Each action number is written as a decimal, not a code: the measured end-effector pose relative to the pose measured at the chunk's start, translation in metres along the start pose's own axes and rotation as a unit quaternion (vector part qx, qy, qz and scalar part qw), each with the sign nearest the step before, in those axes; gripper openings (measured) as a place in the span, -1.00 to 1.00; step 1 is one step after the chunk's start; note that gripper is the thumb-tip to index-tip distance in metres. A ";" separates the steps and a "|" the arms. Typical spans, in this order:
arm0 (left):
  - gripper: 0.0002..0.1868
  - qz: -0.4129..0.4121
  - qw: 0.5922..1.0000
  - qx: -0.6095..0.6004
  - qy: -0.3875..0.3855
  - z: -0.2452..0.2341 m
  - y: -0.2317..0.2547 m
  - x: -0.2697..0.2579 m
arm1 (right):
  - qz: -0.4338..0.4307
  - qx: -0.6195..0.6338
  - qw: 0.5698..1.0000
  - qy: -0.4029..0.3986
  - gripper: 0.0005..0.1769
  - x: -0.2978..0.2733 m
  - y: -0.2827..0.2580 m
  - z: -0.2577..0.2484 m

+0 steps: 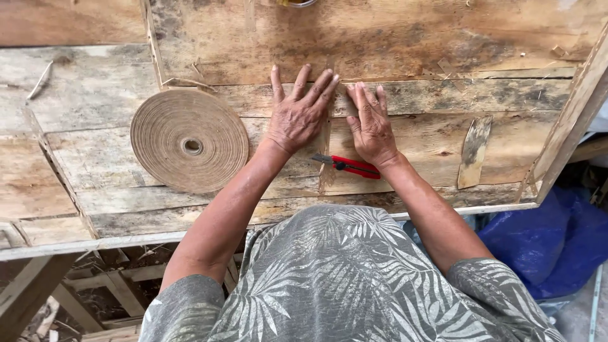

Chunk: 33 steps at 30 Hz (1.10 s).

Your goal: Fitting and cutting thin wood strips to fill gaps in a wooden panel using a utility knife.

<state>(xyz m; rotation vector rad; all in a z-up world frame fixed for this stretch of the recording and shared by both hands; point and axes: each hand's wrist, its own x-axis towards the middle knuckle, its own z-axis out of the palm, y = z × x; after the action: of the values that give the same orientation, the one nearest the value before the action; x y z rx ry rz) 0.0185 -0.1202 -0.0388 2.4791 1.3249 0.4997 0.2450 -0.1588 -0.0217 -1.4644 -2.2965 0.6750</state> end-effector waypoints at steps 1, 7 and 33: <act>-0.46 0.006 1.000 -0.001 -0.002 0.000 0.000 0.001 | 0.005 0.000 1.000 0.004 -0.39 0.001 0.001 0.002; -0.48 -0.025 0.999 0.030 -0.014 -0.004 0.023 0.006 | 0.006 0.030 0.998 0.059 -0.35 -0.001 0.011 0.013; -0.41 -0.088 0.982 0.138 -0.095 -0.010 0.055 0.014 | 0.044 0.169 0.979 0.109 -0.38 -0.003 0.021 0.016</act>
<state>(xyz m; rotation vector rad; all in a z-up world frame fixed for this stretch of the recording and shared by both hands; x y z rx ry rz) 0.0621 -0.1377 -0.0046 2.5111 1.6057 0.0375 0.2542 -0.1575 -0.0468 -1.4045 -1.8561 0.8370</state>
